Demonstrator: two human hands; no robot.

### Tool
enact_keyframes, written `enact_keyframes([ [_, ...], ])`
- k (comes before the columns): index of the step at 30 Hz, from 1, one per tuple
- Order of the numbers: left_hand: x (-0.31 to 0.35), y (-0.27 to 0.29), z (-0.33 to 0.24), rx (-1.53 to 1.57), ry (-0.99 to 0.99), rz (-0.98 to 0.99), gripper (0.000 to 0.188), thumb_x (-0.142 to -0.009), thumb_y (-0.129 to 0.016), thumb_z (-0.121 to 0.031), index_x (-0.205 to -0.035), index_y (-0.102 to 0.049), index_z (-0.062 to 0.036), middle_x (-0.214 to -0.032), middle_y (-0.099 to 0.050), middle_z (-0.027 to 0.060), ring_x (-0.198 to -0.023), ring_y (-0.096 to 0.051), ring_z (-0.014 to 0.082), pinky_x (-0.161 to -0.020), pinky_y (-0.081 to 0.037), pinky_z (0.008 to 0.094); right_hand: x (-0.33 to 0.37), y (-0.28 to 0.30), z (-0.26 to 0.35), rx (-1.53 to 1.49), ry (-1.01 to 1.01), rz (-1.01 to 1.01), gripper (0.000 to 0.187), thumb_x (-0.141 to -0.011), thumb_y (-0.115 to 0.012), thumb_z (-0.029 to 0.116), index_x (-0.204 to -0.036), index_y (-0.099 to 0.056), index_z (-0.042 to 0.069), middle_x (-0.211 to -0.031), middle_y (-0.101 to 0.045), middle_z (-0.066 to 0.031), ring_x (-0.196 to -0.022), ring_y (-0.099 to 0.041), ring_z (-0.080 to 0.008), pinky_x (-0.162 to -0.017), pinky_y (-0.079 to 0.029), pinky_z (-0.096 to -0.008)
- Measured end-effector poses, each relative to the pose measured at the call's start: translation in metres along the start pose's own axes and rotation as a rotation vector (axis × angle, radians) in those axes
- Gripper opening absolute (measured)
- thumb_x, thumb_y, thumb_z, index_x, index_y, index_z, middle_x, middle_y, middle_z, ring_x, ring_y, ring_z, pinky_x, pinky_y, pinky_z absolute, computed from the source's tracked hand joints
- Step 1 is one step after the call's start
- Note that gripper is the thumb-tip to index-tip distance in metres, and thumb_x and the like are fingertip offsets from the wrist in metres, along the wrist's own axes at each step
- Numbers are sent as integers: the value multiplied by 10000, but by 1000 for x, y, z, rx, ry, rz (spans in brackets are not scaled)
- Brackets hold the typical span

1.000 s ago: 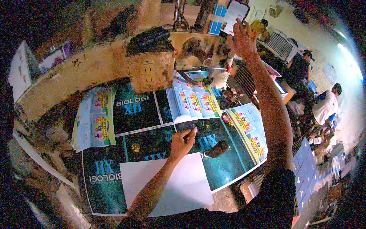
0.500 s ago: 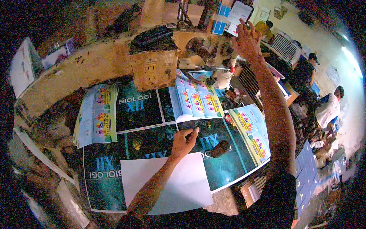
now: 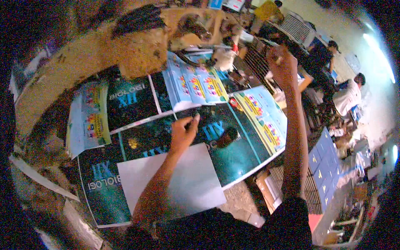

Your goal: The person folds paper sheets in half and creases the edges using a cylindrical wooden tool.

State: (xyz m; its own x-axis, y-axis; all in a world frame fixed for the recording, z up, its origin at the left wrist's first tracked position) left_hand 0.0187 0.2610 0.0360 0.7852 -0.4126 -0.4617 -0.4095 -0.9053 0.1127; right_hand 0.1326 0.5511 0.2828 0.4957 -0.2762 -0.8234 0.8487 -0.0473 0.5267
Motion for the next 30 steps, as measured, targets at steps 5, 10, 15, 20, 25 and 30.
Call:
enact_keyframes([
  [5,0,4,3,-68,21,50,413,-942,-658,-236,-649,-540,31,-493,-424,108,-451,-386,137,-466,-335,352,189,-5,-69,-68,-273,487,269,-765,-836,226,-818,-686,9,-774,-692,-121,-700,-653,-192,-659,-514,-331],
  [10,3,7,7,-69,43,40,448,-956,-641,-256,-637,-530,39,-501,-459,84,-478,-403,113,-479,-338,342,263,6,-55,28,-217,463,367,-761,-817,331,-933,-676,40,-876,-673,-187,-777,-638,-367,-702,-526,-429],
  [15,-3,6,-5,-143,-51,36,423,-960,-638,-266,-646,-605,16,-504,-541,57,-466,-510,105,-475,-386,315,274,10,-48,142,-286,387,299,-874,-712,296,-1025,-653,45,-1022,-655,-205,-947,-609,-406,-820,-511,-480],
  [20,-4,4,-3,-97,-52,44,467,-970,-632,-266,-592,-554,-3,-482,-475,7,-463,-424,62,-463,-311,283,280,4,-44,304,-258,362,317,-914,-650,330,-1060,-657,49,-1056,-660,-202,-989,-625,-408,-841,-513,-488],
  [25,-1,5,-3,-95,-19,34,471,-968,-633,-260,-579,-559,-4,-489,-496,12,-469,-438,58,-470,-320,277,271,9,-41,304,-297,442,291,-897,-673,296,-1077,-692,67,-1035,-702,-150,-936,-672,-368,-797,-533,-465],
  [30,1,8,-4,-140,22,25,455,-962,-634,-252,-594,-580,9,-494,-517,26,-472,-458,61,-473,-331,273,273,15,-43,178,-276,382,238,-898,-670,286,-997,-693,70,-989,-696,-184,-872,-664,-417,-772,-533,-495],
])
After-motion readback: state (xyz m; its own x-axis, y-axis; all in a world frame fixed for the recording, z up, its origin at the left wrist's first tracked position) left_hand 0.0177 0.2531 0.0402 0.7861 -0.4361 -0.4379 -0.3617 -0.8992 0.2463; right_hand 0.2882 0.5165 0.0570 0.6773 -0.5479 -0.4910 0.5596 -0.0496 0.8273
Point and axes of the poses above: each hand's wrist, its own x-axis away from the middle knuckle, its own y-axis out of the back of the hand, z = x × y, the point moved 6 cm from there along -x, towards the middle knuckle
